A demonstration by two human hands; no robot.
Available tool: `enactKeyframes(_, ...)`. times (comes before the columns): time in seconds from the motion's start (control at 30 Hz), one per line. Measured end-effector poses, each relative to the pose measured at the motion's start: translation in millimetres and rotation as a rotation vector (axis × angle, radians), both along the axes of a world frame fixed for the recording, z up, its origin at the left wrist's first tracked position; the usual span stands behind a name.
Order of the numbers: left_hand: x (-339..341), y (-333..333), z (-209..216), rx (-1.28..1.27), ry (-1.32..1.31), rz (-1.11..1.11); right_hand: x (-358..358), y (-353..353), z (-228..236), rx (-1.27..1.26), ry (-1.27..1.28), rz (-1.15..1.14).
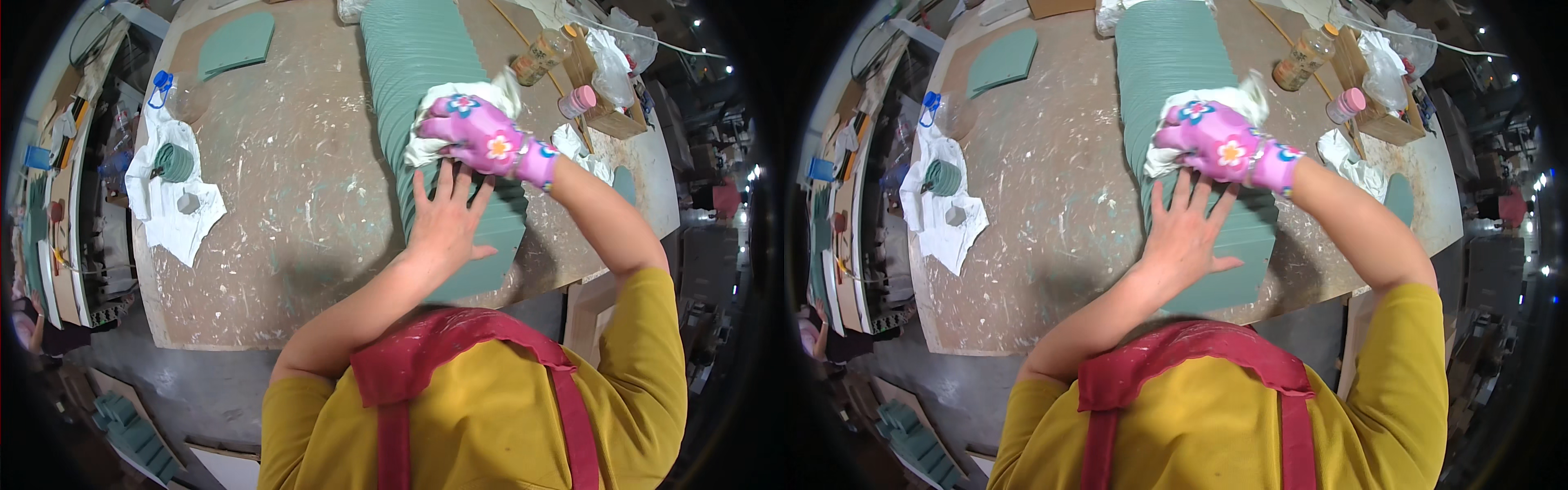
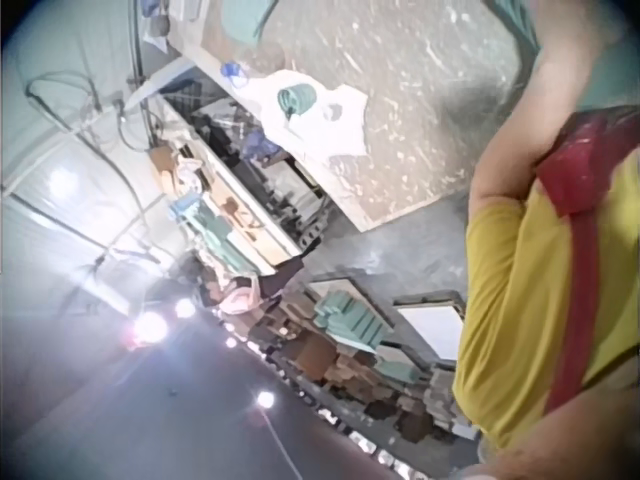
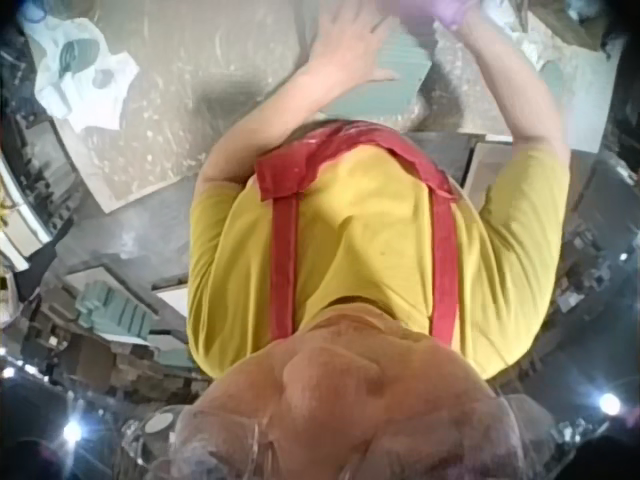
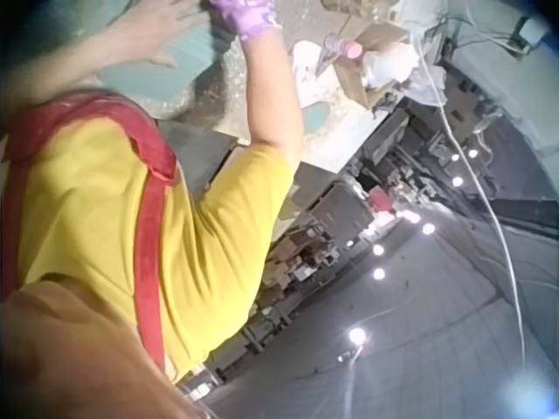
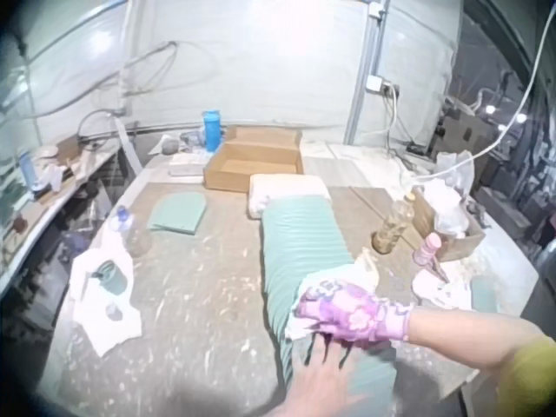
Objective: The person sands a small foam block by hand, sands the edges of a stack of foam panels with a sanding block, and wipes the stack with a cloth.
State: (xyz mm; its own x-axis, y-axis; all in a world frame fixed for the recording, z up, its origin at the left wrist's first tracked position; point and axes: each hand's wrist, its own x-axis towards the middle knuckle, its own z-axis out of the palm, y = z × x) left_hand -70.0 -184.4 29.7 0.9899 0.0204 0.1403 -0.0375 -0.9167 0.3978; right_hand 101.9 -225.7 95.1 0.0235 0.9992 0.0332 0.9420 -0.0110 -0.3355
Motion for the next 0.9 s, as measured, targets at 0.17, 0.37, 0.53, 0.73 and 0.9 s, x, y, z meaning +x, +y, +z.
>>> enactKeyframes(0.17,-2.0,1.4,-1.4,-0.015,-0.046,0.016,30.1,-49.8,-18.3,0.175,0.019,-0.112)
enactKeyframes(0.37,-2.7,55.0,-1.4,-0.345,-0.269,0.082,84.0,-137.1,-23.7,0.092,0.232,-0.694)
enactKeyframes(0.53,-3.5,78.9,-27.3,-0.926,0.007,0.445,28.3,-97.2,-47.5,0.198,0.782,-0.831)
enactKeyframes(0.73,-1.5,67.3,-72.7,-1.247,-0.145,0.500,34.9,-80.5,-28.9,0.062,0.843,-0.713)
enactKeyframes(0.9,-3.4,63.5,-83.2,-1.399,-0.193,0.523,-1.4,-11.8,5.1,0.246,0.024,-0.203)
